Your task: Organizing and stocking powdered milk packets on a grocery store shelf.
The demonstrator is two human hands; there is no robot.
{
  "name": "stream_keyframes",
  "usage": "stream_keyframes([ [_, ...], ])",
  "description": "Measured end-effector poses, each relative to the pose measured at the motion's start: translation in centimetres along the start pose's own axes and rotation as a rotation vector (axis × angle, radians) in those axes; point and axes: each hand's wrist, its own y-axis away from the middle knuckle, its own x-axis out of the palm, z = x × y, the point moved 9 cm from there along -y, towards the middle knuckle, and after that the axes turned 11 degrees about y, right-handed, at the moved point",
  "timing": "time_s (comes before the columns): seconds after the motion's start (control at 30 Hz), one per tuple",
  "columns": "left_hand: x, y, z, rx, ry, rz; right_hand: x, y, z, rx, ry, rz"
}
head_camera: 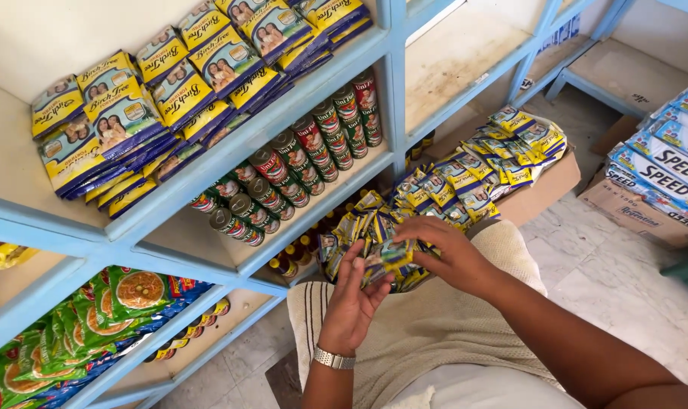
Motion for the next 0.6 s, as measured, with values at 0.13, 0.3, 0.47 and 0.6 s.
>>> stream_keyframes([
  [0.13,-0.9,-0.4,-0.7,0.129,-0.241,0.053,1.3,0.4,-2.1,0.176,-0.007,0.041],
  [0.3,-1.3,-0.9,-1.9,0.372,-0.456,0.047,4.7,2.5,-6.6,0.484,-0.613,0.043],
  [0.47,-6.5,-3.1,-0.3,0.255,-0.251,-0.101,4.6,2.4,-5.2,0.567,-0.69,0.155],
  [0.6,-8.7,-3.9,1.1,0.171,-0.096,-0.129,4.5,2.3,-4.3,0.619,-0.716,0.216],
])
